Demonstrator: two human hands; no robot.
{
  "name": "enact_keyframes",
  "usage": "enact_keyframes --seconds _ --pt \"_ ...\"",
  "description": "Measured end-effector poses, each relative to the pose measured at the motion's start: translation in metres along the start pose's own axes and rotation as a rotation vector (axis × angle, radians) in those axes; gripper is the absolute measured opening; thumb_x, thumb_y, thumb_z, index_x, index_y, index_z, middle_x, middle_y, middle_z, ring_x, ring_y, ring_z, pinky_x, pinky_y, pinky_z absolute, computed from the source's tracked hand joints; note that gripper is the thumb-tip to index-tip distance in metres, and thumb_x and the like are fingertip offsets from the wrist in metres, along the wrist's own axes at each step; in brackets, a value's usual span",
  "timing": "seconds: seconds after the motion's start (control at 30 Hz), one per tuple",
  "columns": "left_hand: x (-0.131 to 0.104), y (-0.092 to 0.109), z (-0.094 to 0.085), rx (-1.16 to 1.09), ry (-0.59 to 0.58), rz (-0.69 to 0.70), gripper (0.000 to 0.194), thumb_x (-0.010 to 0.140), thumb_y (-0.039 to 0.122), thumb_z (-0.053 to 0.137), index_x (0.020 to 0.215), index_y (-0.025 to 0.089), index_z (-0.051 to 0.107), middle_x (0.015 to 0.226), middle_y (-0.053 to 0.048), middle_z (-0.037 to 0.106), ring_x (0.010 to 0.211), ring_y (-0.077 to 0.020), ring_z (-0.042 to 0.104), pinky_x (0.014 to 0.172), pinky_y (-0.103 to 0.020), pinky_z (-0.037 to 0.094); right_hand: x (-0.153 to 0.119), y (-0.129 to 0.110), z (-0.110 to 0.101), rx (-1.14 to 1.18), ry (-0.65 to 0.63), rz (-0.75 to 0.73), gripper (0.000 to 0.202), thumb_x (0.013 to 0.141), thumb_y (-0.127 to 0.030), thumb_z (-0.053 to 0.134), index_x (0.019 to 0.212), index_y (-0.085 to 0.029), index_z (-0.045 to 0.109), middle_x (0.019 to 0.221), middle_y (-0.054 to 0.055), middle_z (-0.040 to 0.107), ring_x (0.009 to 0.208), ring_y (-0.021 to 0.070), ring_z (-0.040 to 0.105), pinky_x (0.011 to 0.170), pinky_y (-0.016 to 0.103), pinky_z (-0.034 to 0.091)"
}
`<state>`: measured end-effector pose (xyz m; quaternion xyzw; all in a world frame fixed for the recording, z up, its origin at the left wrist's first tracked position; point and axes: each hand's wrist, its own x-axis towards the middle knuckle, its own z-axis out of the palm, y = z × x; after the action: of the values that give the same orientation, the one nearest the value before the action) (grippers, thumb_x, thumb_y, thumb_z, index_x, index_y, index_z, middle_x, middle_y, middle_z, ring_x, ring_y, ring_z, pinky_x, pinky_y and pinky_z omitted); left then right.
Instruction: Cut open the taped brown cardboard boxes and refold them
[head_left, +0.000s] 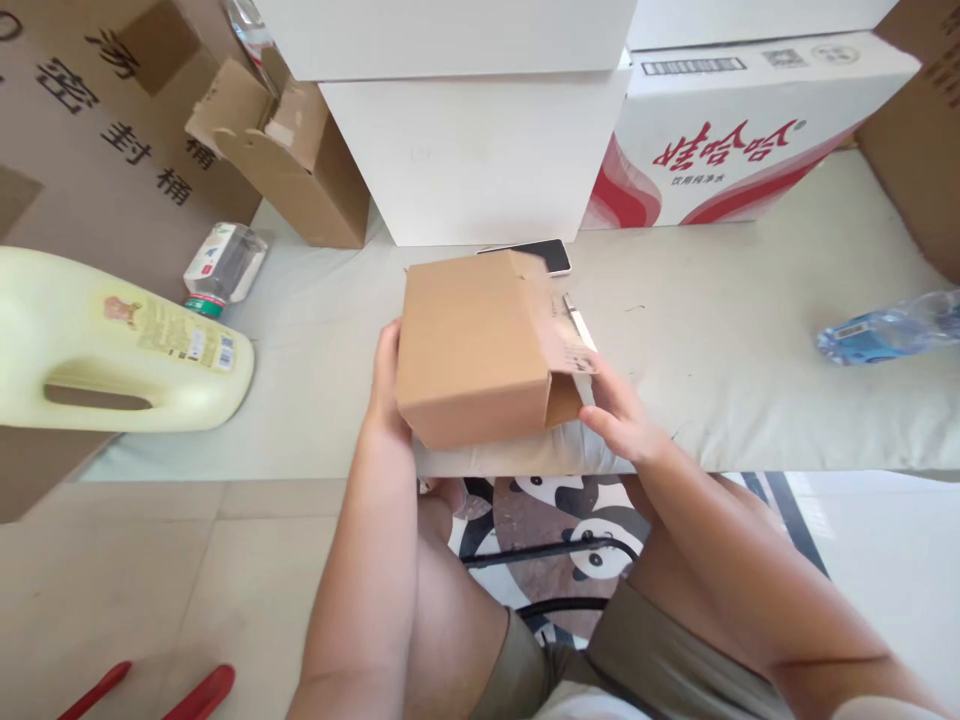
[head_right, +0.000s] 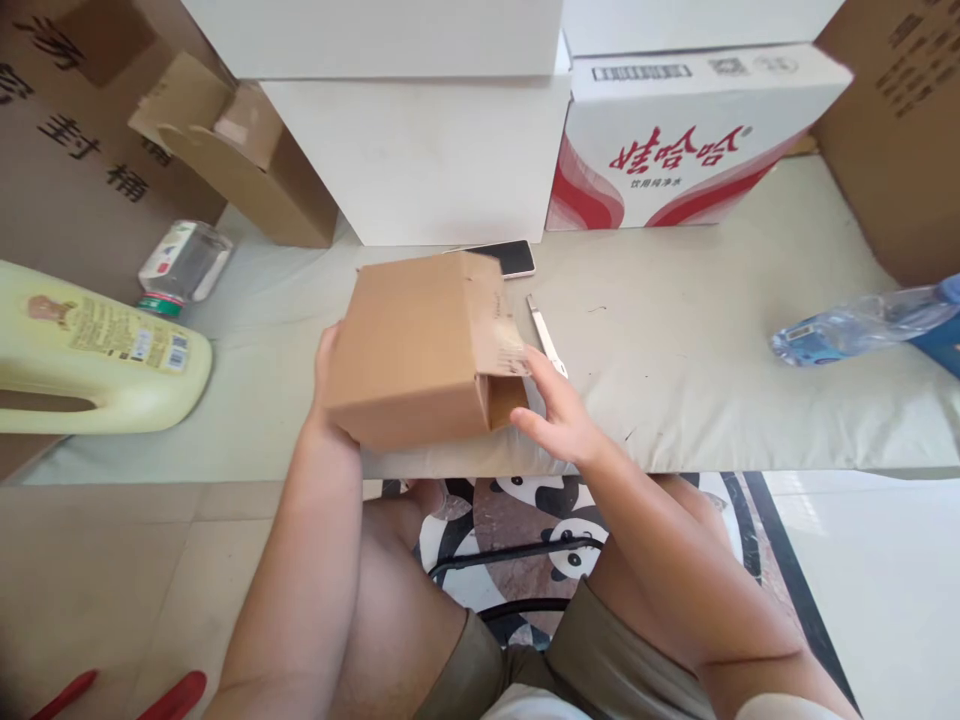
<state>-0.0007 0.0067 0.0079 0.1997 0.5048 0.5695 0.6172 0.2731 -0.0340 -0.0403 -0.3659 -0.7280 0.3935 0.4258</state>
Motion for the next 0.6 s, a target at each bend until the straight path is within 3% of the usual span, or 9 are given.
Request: enact_keyframes --seconds 0.13,0.27,0.37,0.47,0.6 --pt "0.001 -0.005 0.001 0.065 -0.015 0.052 0.037 0.089 0.055 0.056 0.097 0.020 0.066 0.084 -0.004 0.070 0.075 -0.0190 0.068 0.067 -0.030 0.053 0.000 -0.006 0.000 0.009 0.032 0.028 0.087 0.085 -0.063 0.071 0.158 -0.028 0.037 0.159 0.013 0.049 0.147 0.0350 0.048 0.122 0.053 0.041" --pt "0.009 -0.008 -0.007 0.171 -0.027 0.157 0.037 0.085 0.052 0.060 0.105 0.022 0.069 0.101 -0.006 0.075 0.095 -0.0247 0.072 0.072 -0.031 0.055 0.003 -0.013 0.001 0.027 0.007 -0.002 0.096 0.083 -0.057 0.077 0.161 -0.029 0.029 0.163 0.012 0.044 0.150 0.0328 0.046 0.123 0.050 0.041" --pt "0.008 -0.006 -0.009 0.268 -0.031 0.262 0.037 0.083 0.047 0.064 0.109 0.021 0.071 0.108 -0.007 0.076 0.104 -0.0264 0.072 0.074 -0.031 0.055 0.002 -0.013 0.009 0.102 0.036 0.002 0.102 0.078 -0.063 0.079 0.161 -0.028 0.030 0.165 0.011 0.041 0.152 0.0326 0.042 0.126 0.049 0.039" --pt "0.006 -0.004 -0.012 0.337 -0.052 0.300 0.040 0.084 0.045 0.064 0.114 0.020 0.071 0.113 -0.007 0.077 0.109 -0.0278 0.071 0.078 -0.033 0.057 -0.002 -0.012 0.020 0.199 0.103 0.086 0.086 0.080 -0.066 0.075 0.151 -0.027 0.046 0.154 0.011 0.056 0.142 0.0321 0.054 0.118 0.048 0.048" --pt "0.013 -0.010 -0.021 0.381 -0.115 0.241 0.046 0.092 0.055 0.055 0.125 0.026 0.068 0.125 -0.007 0.074 0.114 -0.0274 0.070 0.090 -0.038 0.058 -0.003 -0.013 0.031 0.234 0.219 0.321 0.049 0.088 -0.062 0.066 0.115 -0.022 0.071 0.115 0.010 0.077 0.110 0.0297 0.072 0.099 0.047 0.059"
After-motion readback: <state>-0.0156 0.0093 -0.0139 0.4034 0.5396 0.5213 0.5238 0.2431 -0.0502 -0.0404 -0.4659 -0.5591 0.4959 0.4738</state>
